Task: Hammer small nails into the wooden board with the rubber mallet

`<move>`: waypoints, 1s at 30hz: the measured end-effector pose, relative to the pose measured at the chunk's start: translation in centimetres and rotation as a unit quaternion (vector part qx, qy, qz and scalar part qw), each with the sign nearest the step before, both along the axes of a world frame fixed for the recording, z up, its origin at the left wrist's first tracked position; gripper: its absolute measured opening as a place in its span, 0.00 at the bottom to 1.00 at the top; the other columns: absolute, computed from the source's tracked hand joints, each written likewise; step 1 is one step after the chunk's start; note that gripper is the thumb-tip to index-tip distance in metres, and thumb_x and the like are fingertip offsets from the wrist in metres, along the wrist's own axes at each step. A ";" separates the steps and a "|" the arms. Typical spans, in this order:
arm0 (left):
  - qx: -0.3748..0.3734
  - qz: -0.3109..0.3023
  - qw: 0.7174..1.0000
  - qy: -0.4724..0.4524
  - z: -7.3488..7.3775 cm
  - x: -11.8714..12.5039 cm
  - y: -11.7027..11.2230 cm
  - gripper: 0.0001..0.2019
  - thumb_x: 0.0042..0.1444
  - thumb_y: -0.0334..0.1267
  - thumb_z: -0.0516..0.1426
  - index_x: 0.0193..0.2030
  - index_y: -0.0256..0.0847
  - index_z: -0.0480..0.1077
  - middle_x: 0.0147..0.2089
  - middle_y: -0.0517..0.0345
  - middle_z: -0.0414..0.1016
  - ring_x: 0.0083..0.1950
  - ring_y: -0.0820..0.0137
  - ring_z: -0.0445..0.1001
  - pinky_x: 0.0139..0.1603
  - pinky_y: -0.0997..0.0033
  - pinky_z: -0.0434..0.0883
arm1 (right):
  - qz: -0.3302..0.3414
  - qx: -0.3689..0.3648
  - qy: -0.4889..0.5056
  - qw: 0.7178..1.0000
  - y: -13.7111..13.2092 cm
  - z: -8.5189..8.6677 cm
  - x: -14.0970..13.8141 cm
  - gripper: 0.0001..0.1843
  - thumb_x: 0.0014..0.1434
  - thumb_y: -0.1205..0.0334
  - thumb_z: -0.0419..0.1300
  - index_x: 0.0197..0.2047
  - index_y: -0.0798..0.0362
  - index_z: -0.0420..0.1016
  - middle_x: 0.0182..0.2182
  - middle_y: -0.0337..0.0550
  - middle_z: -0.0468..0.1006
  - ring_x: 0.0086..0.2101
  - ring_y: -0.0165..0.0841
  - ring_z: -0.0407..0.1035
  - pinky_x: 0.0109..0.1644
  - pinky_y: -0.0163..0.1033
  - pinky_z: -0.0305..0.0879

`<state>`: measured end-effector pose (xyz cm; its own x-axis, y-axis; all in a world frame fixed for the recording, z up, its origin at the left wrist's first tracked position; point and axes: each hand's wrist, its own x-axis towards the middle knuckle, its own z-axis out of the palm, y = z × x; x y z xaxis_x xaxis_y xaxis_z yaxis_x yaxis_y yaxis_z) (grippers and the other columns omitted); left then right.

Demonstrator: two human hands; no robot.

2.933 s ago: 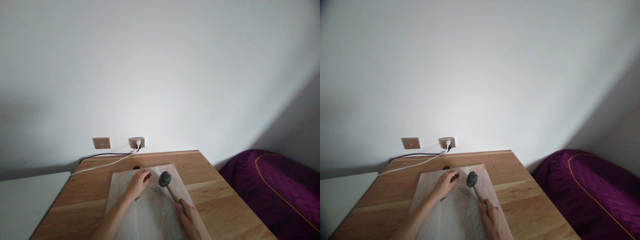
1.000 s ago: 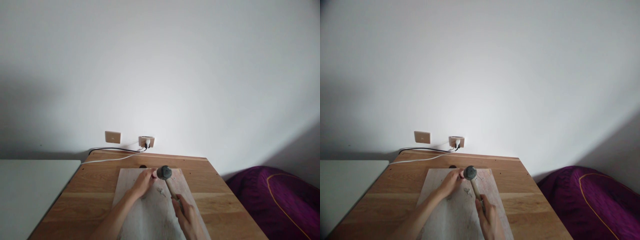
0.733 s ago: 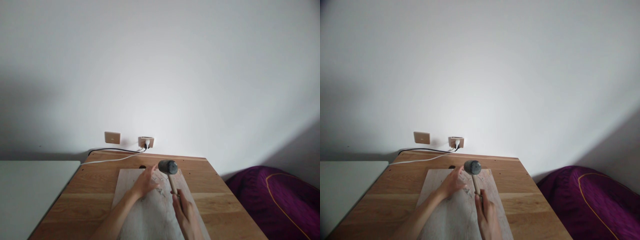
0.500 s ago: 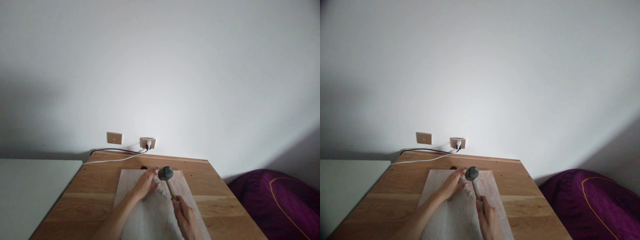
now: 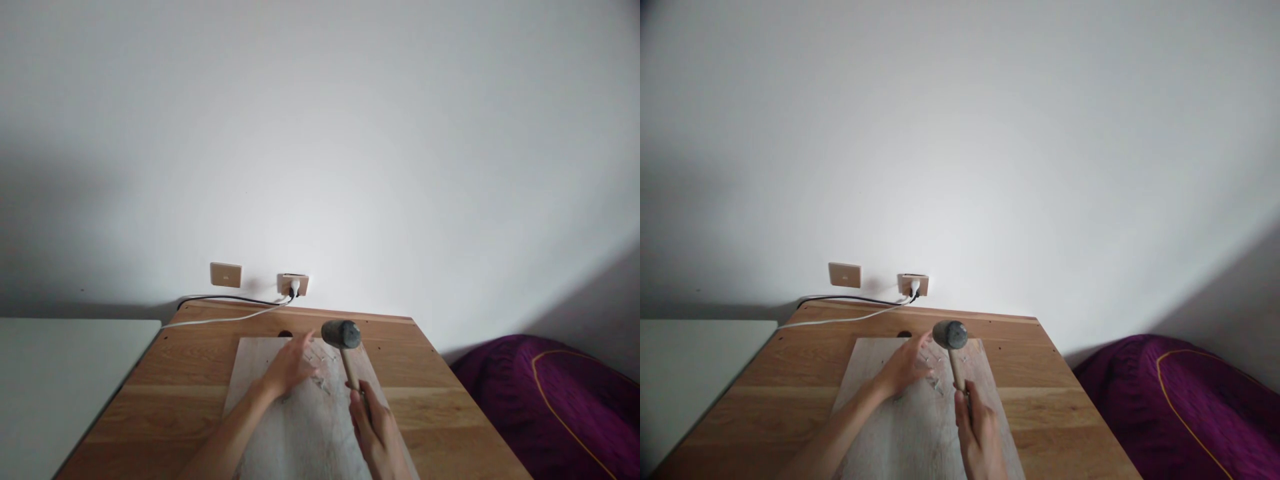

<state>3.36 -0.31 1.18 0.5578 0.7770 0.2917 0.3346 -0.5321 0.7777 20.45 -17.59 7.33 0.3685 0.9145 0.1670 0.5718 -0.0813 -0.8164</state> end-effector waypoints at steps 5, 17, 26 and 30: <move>0.007 0.001 1.000 -0.023 1.2 -0.2 -0.6 0.45 0.47 0.37 0.71 0.71 0.43 0.57 0.66 0.42 0.66 0.65 0.52 0.69 0.66 0.51 0.67 | 0.080 -0.089 -0.014 0.993 0.3 0.1 -0.4 0.41 0.64 0.25 0.44 0.46 0.54 0.79 0.26 0.45 0.80 0.28 0.38 0.76 0.34 0.36 0.68; 0.034 -0.014 0.999 -0.021 3.1 -0.5 -1.1 0.18 0.56 0.32 0.61 0.53 0.42 0.68 0.53 0.50 0.73 0.53 0.62 0.73 0.57 0.62 0.71 | -0.035 -0.111 -0.023 0.993 -3.5 -3.4 4.2 0.49 0.59 0.20 0.43 0.51 0.56 0.80 0.29 0.50 0.84 0.32 0.41 0.79 0.38 0.37 0.72; 0.124 -0.131 0.969 0.169 5.8 0.7 -2.9 0.13 0.54 0.23 0.57 0.42 0.44 0.74 0.41 0.53 0.79 0.45 0.61 0.77 0.51 0.65 0.71 | 0.002 -0.153 -0.068 0.986 -3.3 -6.7 6.2 0.51 0.60 0.22 0.45 0.57 0.62 0.78 0.44 0.62 0.86 0.46 0.49 0.81 0.48 0.40 0.73; 0.145 -0.147 0.957 0.202 5.1 1.3 -3.3 0.16 0.55 0.21 0.55 0.44 0.43 0.75 0.42 0.51 0.80 0.46 0.59 0.79 0.51 0.63 0.71 | -0.027 -0.110 -0.097 0.989 -3.6 -7.2 5.2 0.51 0.62 0.22 0.41 0.56 0.59 0.79 0.39 0.61 0.86 0.43 0.49 0.82 0.45 0.39 0.72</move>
